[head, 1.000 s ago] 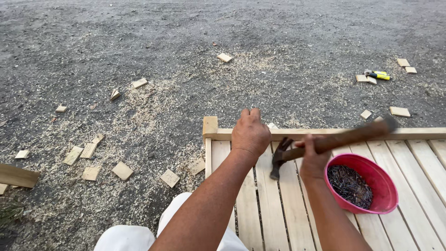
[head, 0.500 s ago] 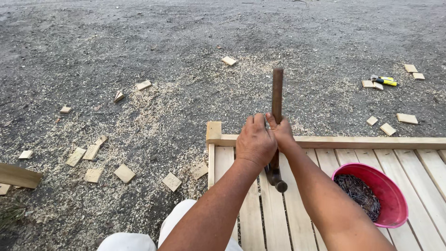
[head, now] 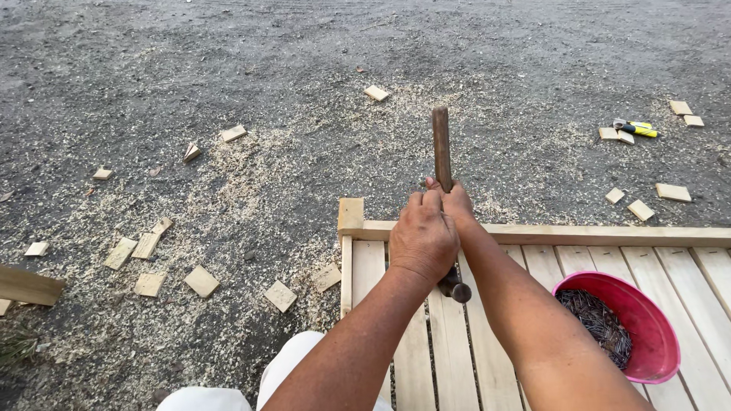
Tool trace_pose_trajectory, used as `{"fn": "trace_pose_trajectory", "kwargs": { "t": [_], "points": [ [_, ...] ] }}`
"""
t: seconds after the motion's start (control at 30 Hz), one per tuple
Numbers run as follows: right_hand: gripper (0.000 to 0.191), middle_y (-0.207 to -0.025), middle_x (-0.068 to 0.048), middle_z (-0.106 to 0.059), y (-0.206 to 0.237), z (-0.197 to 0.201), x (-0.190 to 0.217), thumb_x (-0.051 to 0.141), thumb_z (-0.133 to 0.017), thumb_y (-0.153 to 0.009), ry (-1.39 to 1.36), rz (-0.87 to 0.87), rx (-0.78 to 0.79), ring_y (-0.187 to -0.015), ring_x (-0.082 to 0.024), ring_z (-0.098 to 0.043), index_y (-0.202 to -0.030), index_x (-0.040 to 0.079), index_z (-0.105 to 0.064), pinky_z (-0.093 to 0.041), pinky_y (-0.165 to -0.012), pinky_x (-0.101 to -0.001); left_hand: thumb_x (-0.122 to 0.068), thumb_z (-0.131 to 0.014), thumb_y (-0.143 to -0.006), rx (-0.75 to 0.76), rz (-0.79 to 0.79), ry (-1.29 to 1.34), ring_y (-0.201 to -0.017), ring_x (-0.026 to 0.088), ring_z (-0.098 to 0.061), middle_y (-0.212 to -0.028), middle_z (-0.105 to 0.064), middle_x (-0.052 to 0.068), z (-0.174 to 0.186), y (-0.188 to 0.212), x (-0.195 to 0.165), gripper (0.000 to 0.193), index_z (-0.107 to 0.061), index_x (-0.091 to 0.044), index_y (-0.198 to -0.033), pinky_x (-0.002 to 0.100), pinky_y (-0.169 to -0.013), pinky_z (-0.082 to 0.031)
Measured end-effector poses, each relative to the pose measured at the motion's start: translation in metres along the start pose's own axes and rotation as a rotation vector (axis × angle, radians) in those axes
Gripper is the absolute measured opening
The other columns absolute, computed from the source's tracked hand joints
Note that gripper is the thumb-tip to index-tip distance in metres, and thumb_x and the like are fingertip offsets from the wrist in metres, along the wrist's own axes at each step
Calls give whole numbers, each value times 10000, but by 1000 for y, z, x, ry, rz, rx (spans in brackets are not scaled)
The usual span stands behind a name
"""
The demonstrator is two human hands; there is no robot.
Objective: The person kneels beside a wooden slatted pallet frame on gravel and hammers nails along its edge rail, using a small wood block to hold nails while driving them. They pick nails from a pink bowl, position a wood strip, and continue hammering nails into the frame.
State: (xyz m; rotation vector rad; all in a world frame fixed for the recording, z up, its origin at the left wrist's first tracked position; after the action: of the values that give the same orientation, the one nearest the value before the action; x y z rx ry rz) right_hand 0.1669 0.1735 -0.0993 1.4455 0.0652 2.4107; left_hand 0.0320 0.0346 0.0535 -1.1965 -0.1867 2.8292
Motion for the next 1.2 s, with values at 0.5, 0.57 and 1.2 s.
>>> {"fn": "trace_pose_trajectory", "kwargs": {
  "t": [0.5,0.57,1.2],
  "points": [
    [433,-848,-28,-693,-5,7,-3,493,-720,-958,-233,239,-168,-743,-146,-654,-1031,71,-655,-546,-656,-327,-200,-460,-970,45,27,-24,-1014,308,-636,-1089,-578,127,-2,-1,1,196,-552,-64,-1077,492,-874,-538],
    [405,-824,-2,-691,-5,8,-11,479,-716,-949,-313,212,-176,-675,-113,-635,-1014,84,-659,-538,-587,-305,-203,-469,-966,36,23,-17,-1003,314,-640,-1084,-581,128,-1,-1,1,190,-555,-64,-1065,497,-867,-540],
    [417,-656,12,-592,17,28,-6,475,-740,-948,-373,51,-405,-467,-83,-570,-932,79,-611,-449,-391,-266,-194,-477,-986,58,57,-57,-965,254,-623,-1050,-551,108,0,-4,4,144,-531,-67,-1028,461,-833,-539]
  ]
}}
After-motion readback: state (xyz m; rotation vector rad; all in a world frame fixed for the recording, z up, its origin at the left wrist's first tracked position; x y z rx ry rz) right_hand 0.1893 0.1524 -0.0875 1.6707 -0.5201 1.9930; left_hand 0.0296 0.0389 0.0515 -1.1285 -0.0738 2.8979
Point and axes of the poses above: each hand's wrist, its own y-axis away from the middle knuckle, its own z-axis out of the back of the hand, x = y × z, the point moved 7 cm from there along -y, towards the middle knuckle
